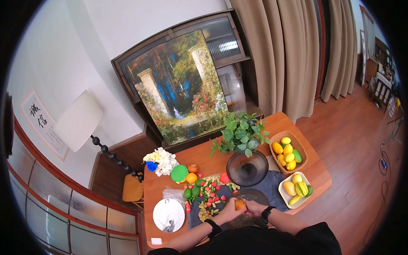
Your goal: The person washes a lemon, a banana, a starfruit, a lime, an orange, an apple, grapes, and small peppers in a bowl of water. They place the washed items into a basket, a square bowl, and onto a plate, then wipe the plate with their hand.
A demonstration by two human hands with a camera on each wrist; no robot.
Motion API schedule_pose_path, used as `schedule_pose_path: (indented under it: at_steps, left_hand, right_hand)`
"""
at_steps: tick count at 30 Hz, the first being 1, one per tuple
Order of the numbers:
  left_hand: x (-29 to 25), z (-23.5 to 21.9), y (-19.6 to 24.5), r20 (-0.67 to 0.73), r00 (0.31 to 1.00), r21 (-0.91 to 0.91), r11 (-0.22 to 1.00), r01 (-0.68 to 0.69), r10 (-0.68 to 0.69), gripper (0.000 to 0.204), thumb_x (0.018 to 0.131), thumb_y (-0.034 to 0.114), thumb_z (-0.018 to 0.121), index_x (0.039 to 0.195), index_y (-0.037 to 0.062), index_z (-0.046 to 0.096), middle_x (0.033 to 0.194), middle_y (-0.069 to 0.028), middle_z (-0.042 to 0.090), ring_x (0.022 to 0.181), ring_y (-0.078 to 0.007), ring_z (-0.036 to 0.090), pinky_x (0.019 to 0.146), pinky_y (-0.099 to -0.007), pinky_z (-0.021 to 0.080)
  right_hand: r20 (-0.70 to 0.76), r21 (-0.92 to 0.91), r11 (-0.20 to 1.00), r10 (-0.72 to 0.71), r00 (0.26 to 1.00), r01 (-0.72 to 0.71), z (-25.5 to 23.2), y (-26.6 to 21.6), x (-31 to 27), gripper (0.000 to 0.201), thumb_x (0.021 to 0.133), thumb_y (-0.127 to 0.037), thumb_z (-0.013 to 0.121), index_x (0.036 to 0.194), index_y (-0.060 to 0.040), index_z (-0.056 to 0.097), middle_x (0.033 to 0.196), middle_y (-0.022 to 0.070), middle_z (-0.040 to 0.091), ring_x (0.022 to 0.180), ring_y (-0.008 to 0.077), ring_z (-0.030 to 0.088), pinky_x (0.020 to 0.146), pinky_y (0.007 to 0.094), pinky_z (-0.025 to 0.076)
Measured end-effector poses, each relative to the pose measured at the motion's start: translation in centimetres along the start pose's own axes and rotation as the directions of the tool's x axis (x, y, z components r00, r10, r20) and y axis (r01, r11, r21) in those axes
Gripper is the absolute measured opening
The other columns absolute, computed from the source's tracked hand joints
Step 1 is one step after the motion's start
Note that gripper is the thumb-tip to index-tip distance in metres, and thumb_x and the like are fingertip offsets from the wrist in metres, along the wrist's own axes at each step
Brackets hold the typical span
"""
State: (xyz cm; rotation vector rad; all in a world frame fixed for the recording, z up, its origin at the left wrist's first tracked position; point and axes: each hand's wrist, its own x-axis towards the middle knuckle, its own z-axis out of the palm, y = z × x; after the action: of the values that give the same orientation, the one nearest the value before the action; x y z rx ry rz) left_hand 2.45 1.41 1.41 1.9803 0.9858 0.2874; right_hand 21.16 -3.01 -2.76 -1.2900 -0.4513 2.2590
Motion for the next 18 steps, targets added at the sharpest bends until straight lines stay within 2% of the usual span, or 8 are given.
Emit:
schedule_pose_path:
  at_steps: [3,5,6,7,8,10,13,18]
  left_hand:
    - [0.3,0.3,-1.8,0.134,0.977,-0.111,0.982,-0.151,0.165,0.075,0.079,0.029,0.081,0.129,-0.004,0.036,0.124,-0.022,0.051,0.111,-0.0326,0.06,0.099,-0.0388,0.045]
    - [0.5,-0.1,-2.0,0.104,0.962,-0.168,0.958,-0.232,0.251,0.079,0.077,0.025,0.082,0.135,0.001,0.033,0.119,-0.0158,0.054,0.102,-0.024,0.061,0.087,-0.0351,0.05]
    - [0.2,-1.7,-0.3,0.284,0.957,-0.311,0.95,0.028,0.065,0.081,0.078,0.025,0.082,0.137,0.0046,0.032,0.117,-0.0124,0.054,0.096,-0.0194,0.06,0.08,-0.0319,0.049]
    - [-0.1,-2.7,0.6,0.477,0.874,-0.393,0.868,0.304,-0.09,0.082,0.078,0.025,0.082,0.14,0.0083,0.032,0.115,-0.009,0.054,0.09,-0.0147,0.058,0.073,-0.0286,0.049]
    - [-0.3,-2.9,0.3,0.478,0.874,-0.392,0.868,0.303,-0.089,0.082,0.078,0.025,0.082,0.14,0.0083,0.032,0.115,-0.009,0.054,0.09,-0.0147,0.058,0.073,-0.0286,0.049]
    - [-0.5,-3.0,-0.7,0.694,0.713,-0.372,0.796,0.476,-0.102,0.083,0.077,0.023,0.082,0.142,0.0137,0.031,0.113,-0.004,0.053,0.082,-0.0084,0.053,0.063,-0.0235,0.043]
    - [-0.6,-2.1,-1.4,0.685,0.726,-0.294,0.889,0.352,-0.061,0.082,0.078,0.022,0.081,0.142,0.0127,0.031,0.111,-0.0021,0.053,0.082,-0.0081,0.052,0.062,-0.0238,0.042]
    - [-0.4,-0.2,-2.6,0.669,0.722,-0.178,0.906,0.384,-0.175,0.071,0.08,0.022,0.079,0.133,0.0088,0.035,0.105,-0.0038,0.054,0.076,-0.0081,0.052,0.058,-0.0241,0.041]
  right_hand:
    - [-0.051,-0.046,0.999,0.026,0.998,-0.029,0.7,-0.7,-2.0,0.052,0.105,-0.051,0.025,0.107,-0.0072,0.054,0.075,0.0042,0.056,0.054,0.0118,0.047,0.047,0.0241,0.038]
    - [-0.026,0.032,0.999,0.024,0.999,-0.023,-0.7,0.4,-1.0,0.049,0.106,-0.047,0.028,0.113,-0.0067,0.055,0.082,0.0045,0.059,0.061,0.0121,0.052,0.053,0.0241,0.043]
    - [0.056,0.049,0.999,0.017,0.998,-0.02,-0.9,0.7,-1.3,0.046,0.106,-0.045,0.031,0.116,-0.0059,0.054,0.087,0.0051,0.061,0.067,0.0125,0.056,0.057,0.0243,0.046]
    - [0.138,0.066,0.998,0.011,0.99,-0.02,-1.1,0.9,-1.6,0.044,0.106,-0.042,0.034,0.12,-0.005,0.054,0.092,0.0056,0.063,0.072,0.013,0.059,0.062,0.0244,0.049]
    - [0.138,0.068,0.998,0.01,0.99,-0.019,-1.7,1.3,-1.5,0.044,0.106,-0.042,0.034,0.12,-0.005,0.054,0.092,0.0056,0.063,0.072,0.013,0.059,0.062,0.0244,0.049]
    - [0.415,0.038,0.996,0.062,0.908,-0.085,-3.6,2.2,-0.6,0.038,0.105,-0.034,0.043,0.125,-0.0032,0.051,0.105,0.0076,0.065,0.085,0.0141,0.063,0.073,0.0251,0.052]
    - [0.377,0.022,0.995,0.083,0.923,-0.098,-3.6,2.2,-1.5,0.029,0.102,-0.018,0.049,0.124,0.0004,0.05,0.114,0.0111,0.064,0.097,0.0182,0.066,0.082,0.0265,0.053]
    - [0.315,-0.189,0.973,0.189,0.93,-0.133,-3.3,1.3,-1.7,0.032,0.099,-0.012,0.051,0.129,-0.0007,0.048,0.116,0.0121,0.063,0.107,0.0204,0.065,0.086,0.0272,0.054]
